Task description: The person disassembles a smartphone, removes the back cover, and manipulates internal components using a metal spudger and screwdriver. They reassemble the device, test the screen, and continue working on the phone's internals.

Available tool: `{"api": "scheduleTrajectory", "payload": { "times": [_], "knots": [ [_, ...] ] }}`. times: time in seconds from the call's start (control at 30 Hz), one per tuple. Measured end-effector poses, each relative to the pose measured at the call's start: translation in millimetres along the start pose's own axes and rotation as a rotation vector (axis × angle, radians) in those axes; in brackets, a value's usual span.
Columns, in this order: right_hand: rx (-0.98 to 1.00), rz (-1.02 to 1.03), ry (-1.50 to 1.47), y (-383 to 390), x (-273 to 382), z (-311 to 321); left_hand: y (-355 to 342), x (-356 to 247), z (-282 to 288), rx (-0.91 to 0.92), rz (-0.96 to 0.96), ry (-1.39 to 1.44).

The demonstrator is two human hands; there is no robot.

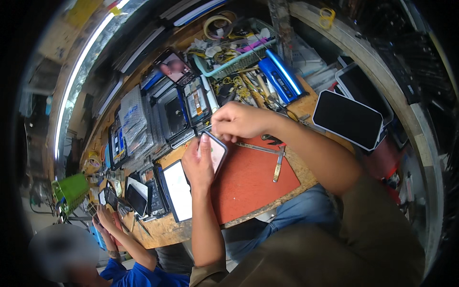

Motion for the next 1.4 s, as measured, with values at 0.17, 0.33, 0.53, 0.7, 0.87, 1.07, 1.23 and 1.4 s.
{"api": "scheduleTrajectory", "payload": {
  "times": [0.17,0.33,0.53,0.7,0.87,1.07,1.23,1.4],
  "knots": [
    [0.005,0.071,0.066,-0.8,10.3,-7.8,-4.1,7.9,-1.4,0.007,0.017,0.103],
    [0.021,0.091,0.138,-1.6,9.8,-5.7,-3.6,6.6,-2.3,0.017,-0.034,0.069],
    [0.007,0.197,0.259,-1.4,10.2,-4.0,-1.7,4.3,-3.4,0.037,-0.003,0.058],
    [0.050,0.177,0.346,-0.9,13.1,-1.7,-1.3,2.4,-3.4,0.008,-0.004,-0.028],
    [0.059,0.160,0.324,0.2,9.4,0.5,0.8,0.6,-2.2,0.011,-0.014,-0.093],
    [0.171,-0.110,-0.024,0.2,-8.3,1.1,-0.1,3.3,-0.6,0.059,-0.032,-0.099],
    [0.232,-0.157,-0.188,3.3,-15.9,-4.3,-1.6,5.2,-2.8,0.212,0.050,0.004],
    [0.199,-0.137,-0.344,2.7,-26.9,-10.0,7.6,-13.3,-5.3,0.154,-0.300,0.282]
  ]
}}
Point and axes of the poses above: each hand's wrist, its own y-axis away from the middle knuckle, its own z-axis out of the back of the hand, x = y × z, the point moved 3 cm from there along -y, towards the middle knuckle, and after that the axes turned 10 degrees about z, right-handed, at the moved point
